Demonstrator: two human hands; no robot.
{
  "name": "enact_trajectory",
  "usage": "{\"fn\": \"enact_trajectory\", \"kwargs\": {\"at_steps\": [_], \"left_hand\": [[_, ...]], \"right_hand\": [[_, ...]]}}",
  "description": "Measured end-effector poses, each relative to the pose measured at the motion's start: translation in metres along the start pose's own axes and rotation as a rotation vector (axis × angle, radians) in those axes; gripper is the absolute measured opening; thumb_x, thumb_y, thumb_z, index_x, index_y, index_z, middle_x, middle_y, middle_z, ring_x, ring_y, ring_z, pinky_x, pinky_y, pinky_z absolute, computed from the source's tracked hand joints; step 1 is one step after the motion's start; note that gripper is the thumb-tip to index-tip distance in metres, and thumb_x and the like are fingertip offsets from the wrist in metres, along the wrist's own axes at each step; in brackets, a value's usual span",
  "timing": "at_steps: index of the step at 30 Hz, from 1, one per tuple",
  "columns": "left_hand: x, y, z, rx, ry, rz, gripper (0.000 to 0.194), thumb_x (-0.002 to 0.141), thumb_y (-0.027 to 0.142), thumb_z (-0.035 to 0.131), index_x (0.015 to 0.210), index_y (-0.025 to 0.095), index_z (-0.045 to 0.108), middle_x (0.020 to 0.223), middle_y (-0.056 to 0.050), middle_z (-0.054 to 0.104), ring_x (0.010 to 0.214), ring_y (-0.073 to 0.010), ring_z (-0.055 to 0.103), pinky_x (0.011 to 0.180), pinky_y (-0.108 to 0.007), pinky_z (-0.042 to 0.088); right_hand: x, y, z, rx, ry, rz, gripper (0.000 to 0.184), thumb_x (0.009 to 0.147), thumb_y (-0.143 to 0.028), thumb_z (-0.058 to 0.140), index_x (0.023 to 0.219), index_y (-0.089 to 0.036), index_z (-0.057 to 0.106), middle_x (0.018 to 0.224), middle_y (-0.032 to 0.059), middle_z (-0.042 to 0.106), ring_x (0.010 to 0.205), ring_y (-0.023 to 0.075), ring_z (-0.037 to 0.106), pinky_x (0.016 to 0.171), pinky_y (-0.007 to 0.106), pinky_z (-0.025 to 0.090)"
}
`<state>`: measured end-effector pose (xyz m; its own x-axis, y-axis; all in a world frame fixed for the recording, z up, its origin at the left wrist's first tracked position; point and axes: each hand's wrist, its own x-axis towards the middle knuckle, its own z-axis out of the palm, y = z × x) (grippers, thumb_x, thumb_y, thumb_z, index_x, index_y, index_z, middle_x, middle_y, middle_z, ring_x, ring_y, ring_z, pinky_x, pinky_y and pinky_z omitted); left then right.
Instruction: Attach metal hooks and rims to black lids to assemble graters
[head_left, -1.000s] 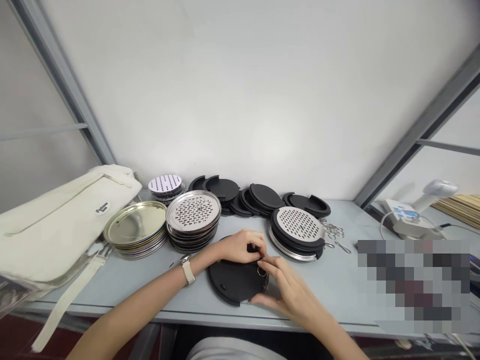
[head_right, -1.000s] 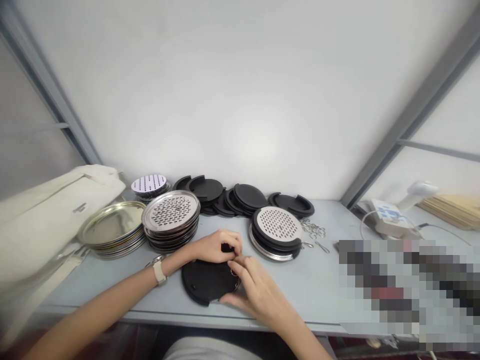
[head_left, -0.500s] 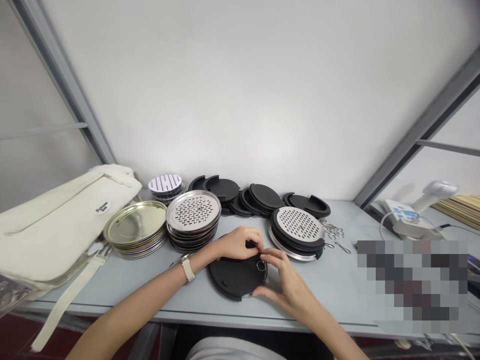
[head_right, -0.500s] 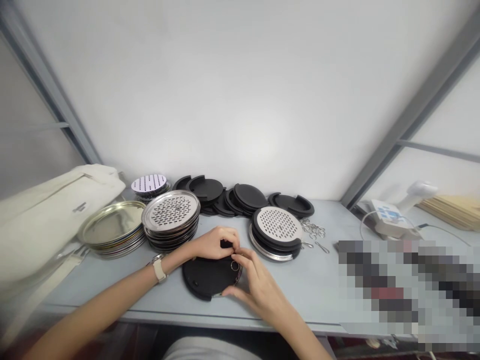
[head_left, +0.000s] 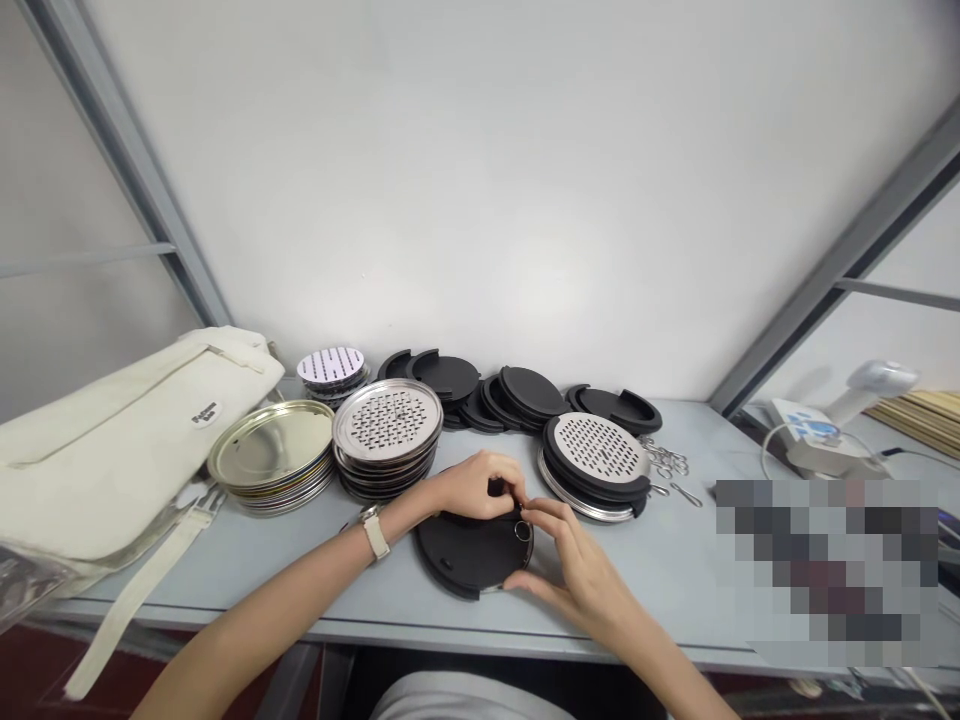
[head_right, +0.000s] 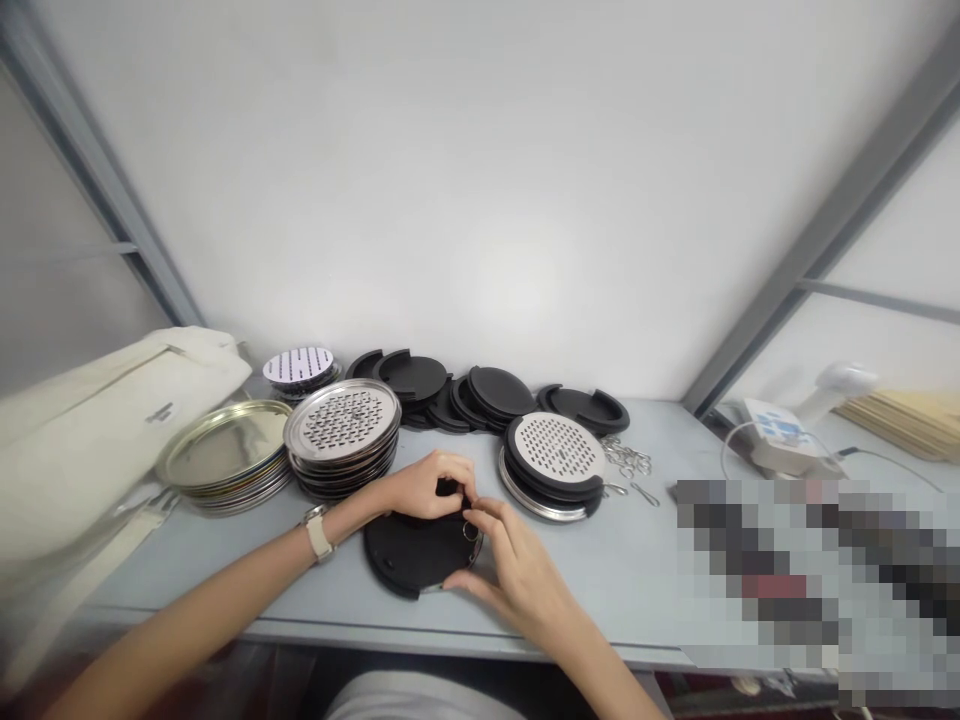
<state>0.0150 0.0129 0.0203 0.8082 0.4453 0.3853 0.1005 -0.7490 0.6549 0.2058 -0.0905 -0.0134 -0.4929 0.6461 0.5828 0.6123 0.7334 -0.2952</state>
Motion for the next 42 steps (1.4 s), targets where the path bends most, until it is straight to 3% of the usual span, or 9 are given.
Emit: {"fn": "enact_trajectory", "kwargs": {"at_steps": [12, 21, 31, 42], "left_hand": [[0.000, 0.004, 0.000, 0.079, -0.049, 0.004, 0.020, 0.069, 0.003, 0.055, 0.078, 0.015, 0.068, 0.079, -0.002, 0.064, 0.071, -0.0122, 0.057, 0.070, -0.022, 0.046], [-0.001, 0.003, 0.002, 0.108, -0.036, -0.013, 0.014, 0.071, 0.006, 0.059, 0.079, 0.017, 0.063, 0.083, -0.002, 0.060, 0.077, -0.0138, 0.057, 0.075, -0.023, 0.046], [0.000, 0.004, 0.001, 0.146, -0.007, -0.006, 0.013, 0.078, 0.006, 0.056, 0.080, 0.016, 0.063, 0.087, -0.003, 0.060, 0.082, -0.0142, 0.058, 0.078, -0.024, 0.045], [0.000, 0.003, 0.002, 0.178, -0.003, -0.048, 0.016, 0.080, 0.008, 0.054, 0.086, 0.017, 0.066, 0.090, -0.003, 0.060, 0.085, -0.0150, 0.059, 0.080, -0.025, 0.046]], "right_hand": [[0.001, 0.000, -0.001, 0.105, -0.039, 0.078, 0.048, 0.088, -0.041, 0.062, 0.125, -0.020, 0.040, 0.122, 0.0161, 0.049, 0.111, 0.0256, 0.057, 0.088, 0.039, 0.055], [0.004, 0.003, -0.004, 0.088, -0.045, 0.185, 0.062, 0.080, -0.049, 0.069, 0.127, -0.022, 0.039, 0.119, 0.0128, 0.050, 0.113, 0.0282, 0.055, 0.091, 0.043, 0.051], [0.010, -0.003, -0.007, 0.148, -0.167, 0.336, 0.044, 0.079, -0.052, 0.069, 0.105, -0.023, 0.049, 0.100, 0.0044, 0.052, 0.090, 0.0209, 0.056, 0.077, 0.033, 0.052], [0.010, 0.003, -0.005, 0.252, -0.108, 0.317, 0.041, 0.077, -0.047, 0.073, 0.101, -0.023, 0.051, 0.096, 0.0031, 0.054, 0.088, 0.0207, 0.056, 0.078, 0.033, 0.051]]}}
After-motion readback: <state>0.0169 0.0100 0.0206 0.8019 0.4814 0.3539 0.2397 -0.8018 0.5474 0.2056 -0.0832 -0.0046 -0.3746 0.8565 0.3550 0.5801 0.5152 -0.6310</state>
